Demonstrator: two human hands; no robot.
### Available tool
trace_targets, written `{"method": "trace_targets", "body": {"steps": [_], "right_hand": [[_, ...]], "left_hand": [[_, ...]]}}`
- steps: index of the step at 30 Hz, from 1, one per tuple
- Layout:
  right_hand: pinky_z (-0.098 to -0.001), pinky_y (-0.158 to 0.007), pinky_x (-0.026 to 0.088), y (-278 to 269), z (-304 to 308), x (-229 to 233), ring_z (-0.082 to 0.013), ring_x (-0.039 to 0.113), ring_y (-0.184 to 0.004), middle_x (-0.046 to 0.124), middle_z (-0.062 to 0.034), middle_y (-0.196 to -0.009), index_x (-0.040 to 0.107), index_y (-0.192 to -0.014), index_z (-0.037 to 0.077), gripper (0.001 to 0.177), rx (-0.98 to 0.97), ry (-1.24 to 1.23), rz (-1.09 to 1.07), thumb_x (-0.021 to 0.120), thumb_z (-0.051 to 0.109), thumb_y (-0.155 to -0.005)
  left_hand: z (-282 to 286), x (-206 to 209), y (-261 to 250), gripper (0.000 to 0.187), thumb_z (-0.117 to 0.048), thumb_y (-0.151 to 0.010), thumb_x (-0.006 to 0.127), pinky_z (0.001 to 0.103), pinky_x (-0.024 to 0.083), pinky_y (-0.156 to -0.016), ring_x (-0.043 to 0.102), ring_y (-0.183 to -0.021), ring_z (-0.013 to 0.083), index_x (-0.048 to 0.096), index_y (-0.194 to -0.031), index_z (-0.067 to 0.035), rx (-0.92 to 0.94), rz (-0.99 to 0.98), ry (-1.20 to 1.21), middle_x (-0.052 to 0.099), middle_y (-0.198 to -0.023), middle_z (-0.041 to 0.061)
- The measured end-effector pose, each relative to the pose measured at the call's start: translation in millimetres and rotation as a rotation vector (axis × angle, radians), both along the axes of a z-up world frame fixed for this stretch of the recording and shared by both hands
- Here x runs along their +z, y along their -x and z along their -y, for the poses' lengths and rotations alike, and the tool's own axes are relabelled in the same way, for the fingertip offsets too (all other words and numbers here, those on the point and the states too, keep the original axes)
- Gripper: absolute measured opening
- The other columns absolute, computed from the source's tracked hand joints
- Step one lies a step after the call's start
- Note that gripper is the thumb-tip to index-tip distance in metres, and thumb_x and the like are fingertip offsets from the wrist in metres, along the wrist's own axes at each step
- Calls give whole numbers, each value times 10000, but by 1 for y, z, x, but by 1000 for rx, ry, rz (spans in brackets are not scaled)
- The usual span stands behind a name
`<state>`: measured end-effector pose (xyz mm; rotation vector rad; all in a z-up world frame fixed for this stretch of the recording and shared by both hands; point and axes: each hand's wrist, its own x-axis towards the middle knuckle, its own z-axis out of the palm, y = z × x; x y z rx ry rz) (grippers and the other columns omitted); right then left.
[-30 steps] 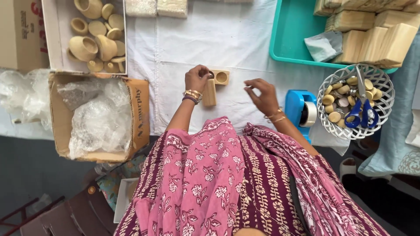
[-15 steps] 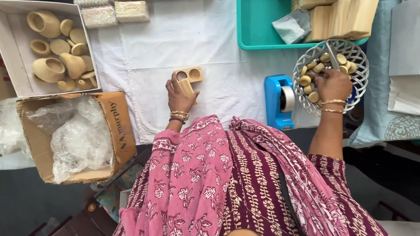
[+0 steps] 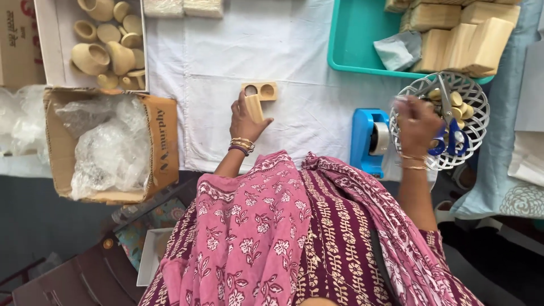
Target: The person wipes a wooden block with a cloth, then wraps it in bubble wrap and secures it with tape. They repeat this process for a second wooden block, placing the finished packages on the table.
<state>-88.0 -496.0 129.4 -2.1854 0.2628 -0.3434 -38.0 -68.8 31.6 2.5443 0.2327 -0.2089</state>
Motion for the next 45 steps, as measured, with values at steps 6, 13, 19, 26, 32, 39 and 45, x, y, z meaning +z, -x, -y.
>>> {"method": "trace_targets", "body": {"steps": [6, 13, 19, 26, 32, 39, 45], "right_hand": [[-302, -866, 639, -72, -149, -51, -179, 755, -973, 758, -89, -1080, 752, -1021, 28, 186, 566, -362, -93, 822, 45, -850], [-372, -860, 585, -113, -225, -101, -277, 722, -963, 736, -94, -1126, 778, -999, 74, 161, 775, 20, 53, 822, 43, -847], [-398, -900, 555, -117, -231, -86, -299, 664, -1056, 680, -106, -1249, 738, -1149, 119, 399, 758, 174, 39, 863, 136, -771], [-415, -939, 528, -122, -227, -114, -287, 635, -1062, 684, -79, -1226, 656, -1333, 139, 701, 714, 208, -98, 922, 215, -689], [-403, -896, 536, -114, -234, -119, -251, 676, -980, 704, -58, -1141, 707, -1213, 145, 578, 622, 198, -114, 943, 251, -697], [-394, -972, 526, -115, -219, -135, -268, 666, -1098, 676, -79, -1271, 649, -1355, 153, 764, 719, 127, -85, 930, 365, -676], [-484, -1031, 410, -100, -235, -111, -330, 556, -1241, 569, -135, -1376, 555, -1409, 98, 1033, 736, 329, -48, 936, 563, -569]], "left_hand": [[-3, -14, 10, 1227, -328, -653, 876, 512, 585, -862, 667, -1031, 445, 108, -1609, -279, 33, -117, 23, 470, -1377, 205], [-8, -9, 6, 1148, -289, -669, 835, 524, 572, -850, 668, -990, 454, 156, -1594, -264, 38, -101, 73, 548, -1253, 206], [-22, -14, 8, 1258, -267, -617, 906, 529, 570, -852, 648, -1022, 485, 120, -1599, -271, -10, -52, 174, 479, -1311, 227], [-47, 12, -8, 1330, -201, -621, 925, 453, 539, -970, 524, -1277, 358, 134, -1677, -366, -533, 12, -240, 181, -1705, 196], [-24, 2, -54, 1191, -572, -620, 894, 560, 345, -1140, 334, -1446, 310, 267, -1595, -294, -725, 230, -261, 195, -1669, 68], [3, -40, -73, 959, -707, -732, 822, 600, 226, -1180, 222, -1485, 384, 406, -1494, -301, -521, 146, -138, 193, -1628, 156], [-30, -19, -92, 1156, -383, -564, 937, 539, 285, -1125, 216, -1481, 402, 382, -1566, -222, -820, -96, -165, 252, -1610, 154]]}}
